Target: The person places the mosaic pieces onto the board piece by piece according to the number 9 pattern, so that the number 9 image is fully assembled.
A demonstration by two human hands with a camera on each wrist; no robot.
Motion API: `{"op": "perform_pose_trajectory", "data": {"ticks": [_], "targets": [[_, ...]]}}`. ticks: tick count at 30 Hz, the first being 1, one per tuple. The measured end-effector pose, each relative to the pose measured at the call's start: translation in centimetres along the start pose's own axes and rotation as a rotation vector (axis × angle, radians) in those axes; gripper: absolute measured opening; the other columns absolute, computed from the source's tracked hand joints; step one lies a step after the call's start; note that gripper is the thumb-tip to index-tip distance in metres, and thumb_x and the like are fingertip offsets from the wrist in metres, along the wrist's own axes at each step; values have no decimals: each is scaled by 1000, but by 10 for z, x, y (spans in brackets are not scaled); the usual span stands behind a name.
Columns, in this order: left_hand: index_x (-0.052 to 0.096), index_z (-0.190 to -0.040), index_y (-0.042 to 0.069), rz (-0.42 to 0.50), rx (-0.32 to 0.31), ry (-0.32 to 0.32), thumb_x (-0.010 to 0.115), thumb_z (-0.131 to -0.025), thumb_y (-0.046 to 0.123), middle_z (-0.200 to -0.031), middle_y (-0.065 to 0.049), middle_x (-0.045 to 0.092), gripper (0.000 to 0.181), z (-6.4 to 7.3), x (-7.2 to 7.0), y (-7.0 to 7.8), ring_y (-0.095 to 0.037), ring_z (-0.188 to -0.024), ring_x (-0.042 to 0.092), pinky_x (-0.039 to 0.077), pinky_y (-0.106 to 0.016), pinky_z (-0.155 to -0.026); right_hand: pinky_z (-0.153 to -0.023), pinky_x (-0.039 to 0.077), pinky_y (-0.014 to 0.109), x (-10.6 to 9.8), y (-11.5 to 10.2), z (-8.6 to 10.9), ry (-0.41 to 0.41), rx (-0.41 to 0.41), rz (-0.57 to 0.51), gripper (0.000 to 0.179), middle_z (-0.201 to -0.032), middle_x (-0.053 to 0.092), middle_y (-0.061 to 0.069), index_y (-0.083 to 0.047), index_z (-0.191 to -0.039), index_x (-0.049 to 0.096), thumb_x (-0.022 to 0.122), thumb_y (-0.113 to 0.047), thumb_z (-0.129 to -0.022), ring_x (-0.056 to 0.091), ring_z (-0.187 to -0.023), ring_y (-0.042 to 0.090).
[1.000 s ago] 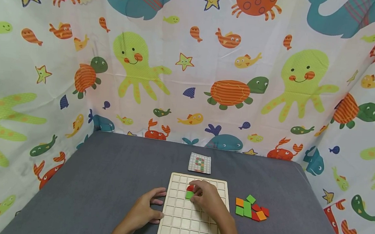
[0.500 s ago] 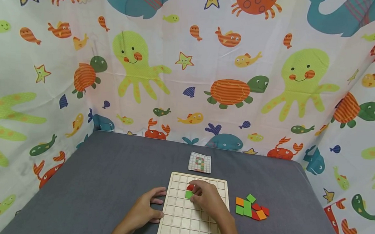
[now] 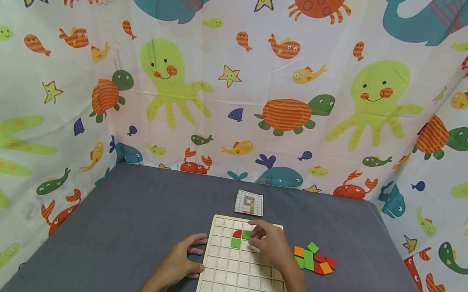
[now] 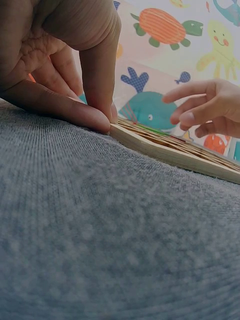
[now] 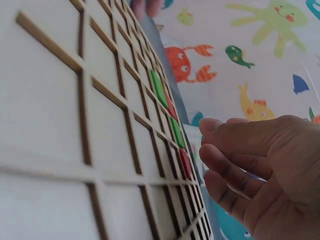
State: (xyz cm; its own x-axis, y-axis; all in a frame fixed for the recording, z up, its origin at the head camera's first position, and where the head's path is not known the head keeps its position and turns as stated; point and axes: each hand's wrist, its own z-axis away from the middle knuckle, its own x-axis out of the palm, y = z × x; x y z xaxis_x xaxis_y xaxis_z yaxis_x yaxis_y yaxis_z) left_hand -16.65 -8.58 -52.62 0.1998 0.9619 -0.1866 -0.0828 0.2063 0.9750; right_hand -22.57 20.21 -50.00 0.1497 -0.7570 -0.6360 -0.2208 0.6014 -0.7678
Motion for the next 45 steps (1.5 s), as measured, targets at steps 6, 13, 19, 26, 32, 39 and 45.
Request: {"op": "perform_pose_trajectory", "data": {"ticks": [6, 13, 19, 26, 32, 39, 45], "targets": [[58, -149, 9, -4, -2, 5, 82, -73, -19, -146, -14, 61, 84, 0, 0, 0, -33, -119, 65, 64, -39, -58, -74, 57, 29, -15, 5, 4, 50, 57, -2, 47, -104, 74, 1, -15, -137, 70, 82, -8, -92, 69, -94, 15], [58, -149, 10, -1, -1, 2, 82, -74, -18, -146, -15, 61, 84, -1, 0, -1, -33, -119, 65, 64, -39, -58, -75, 59, 32, -32, 12, 7, 101, 110, 34, 49, -107, 74, 4, -14, -138, 69, 83, -9, -91, 69, -97, 20], [58, -150, 11, 4, 2, -1, 82, -74, -18, -147, -14, 61, 84, -1, -1, -2, -33, -120, 64, 64, -40, -59, -77, 60, 29, -45, 23, 11, 150, 101, 49, 53, -108, 77, 8, -8, -139, 68, 85, -7, -89, 71, -98, 24], [57, -150, 11, 8, 2, -3, 83, -74, -17, -147, -14, 61, 85, -1, -1, -2, -33, -120, 64, 64, -40, -59, -74, 58, 25, -58, 33, 16, 173, 98, 46, 53, -109, 77, 8, -8, -141, 66, 84, -11, -91, 71, -99, 23], [57, -151, 11, 10, -4, -8, 82, -75, -16, -147, -14, 60, 84, -1, 0, -2, -32, -120, 64, 64, -39, -59, -72, 58, 25, -67, 43, 20, 190, 136, 32, 52, -112, 77, 9, -8, -143, 65, 82, -11, -94, 71, -105, 28], [57, -151, 10, 8, -3, -8, 82, -75, -17, -147, -14, 60, 84, -1, 0, -1, -33, -120, 64, 64, -39, -59, -73, 57, 24, -76, 54, 26, 209, 174, 60, 54, -112, 77, 10, -6, -144, 64, 82, -11, -94, 71, -108, 32], [56, -151, 9, 10, -3, -11, 82, -75, -17, -147, -15, 60, 84, 0, -1, 0, -33, -120, 64, 65, -40, -59, -74, 55, 20, -83, 64, 31, 224, 226, 79, 56, -114, 76, 12, -6, -146, 62, 83, -13, -94, 70, -110, 34]]}}
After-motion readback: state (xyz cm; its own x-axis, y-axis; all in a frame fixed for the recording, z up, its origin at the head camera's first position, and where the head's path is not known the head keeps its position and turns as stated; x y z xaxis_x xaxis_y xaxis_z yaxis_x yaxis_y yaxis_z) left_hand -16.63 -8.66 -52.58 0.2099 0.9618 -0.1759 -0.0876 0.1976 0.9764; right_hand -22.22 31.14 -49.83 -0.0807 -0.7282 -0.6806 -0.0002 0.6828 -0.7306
